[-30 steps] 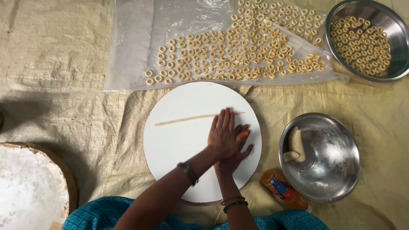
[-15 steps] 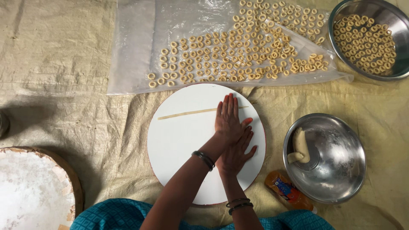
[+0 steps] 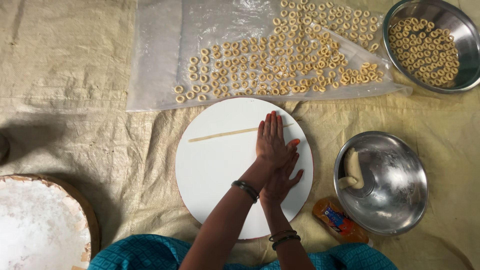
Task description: The person rolls small pieces of dough into thin ropes on a white circular board, then joins the ends to form small rings. The finished rings are placed onto a plastic sheet and into a metal bowl.
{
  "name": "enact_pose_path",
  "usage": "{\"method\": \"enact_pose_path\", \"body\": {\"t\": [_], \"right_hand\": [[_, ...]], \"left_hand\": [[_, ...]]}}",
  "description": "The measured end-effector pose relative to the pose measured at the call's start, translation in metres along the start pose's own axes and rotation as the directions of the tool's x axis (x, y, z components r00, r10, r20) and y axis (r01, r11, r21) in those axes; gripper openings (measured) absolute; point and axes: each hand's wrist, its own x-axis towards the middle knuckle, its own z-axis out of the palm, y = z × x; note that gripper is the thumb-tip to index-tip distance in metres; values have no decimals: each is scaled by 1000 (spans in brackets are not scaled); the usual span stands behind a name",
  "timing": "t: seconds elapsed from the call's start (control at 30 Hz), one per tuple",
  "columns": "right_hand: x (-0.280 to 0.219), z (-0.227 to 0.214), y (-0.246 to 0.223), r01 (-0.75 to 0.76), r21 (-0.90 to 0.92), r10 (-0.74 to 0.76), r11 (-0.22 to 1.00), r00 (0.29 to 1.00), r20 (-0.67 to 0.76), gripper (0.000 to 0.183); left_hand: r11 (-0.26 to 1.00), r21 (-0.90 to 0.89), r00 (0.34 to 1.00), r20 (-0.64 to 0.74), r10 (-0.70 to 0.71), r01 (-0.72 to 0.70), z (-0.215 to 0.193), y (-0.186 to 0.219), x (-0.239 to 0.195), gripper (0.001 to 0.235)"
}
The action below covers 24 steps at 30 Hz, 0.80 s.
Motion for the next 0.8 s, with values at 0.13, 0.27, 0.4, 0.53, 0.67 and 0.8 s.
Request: {"method": "enact_pose_path", "body": {"t": [0.13,0.27,0.4,0.53,0.67,0.8], "right_hand": [[6,-23,-7,-41,47,29,998,971,237,104],[5,-28,-8,-25,160,26,987,1000,-7,96],[2,-23,-2,-75,183,31,980,973,231,117],[2,-16,-6,-14,23,18,1000,983,-181,95],[4,-18,-3,-39,221,21,974,996,84,102],[7,-23,-8,-73,254,63,964,997,50,88]], "left_hand": [[997,-78,999,37,27,-24,2,-13,12,95],[997,21,995,-62,79,-78,8,-44,-11,95],[988,5,983,-101,154,-155,16,-40,-59,96],[988,-45,989,7,149,-148,16,-32,-83,96],[997,1,997,-14,81,-81,3,-35,-51,94],[998,59,1000,2,-15,15,-12,-41,-16,95]]}}
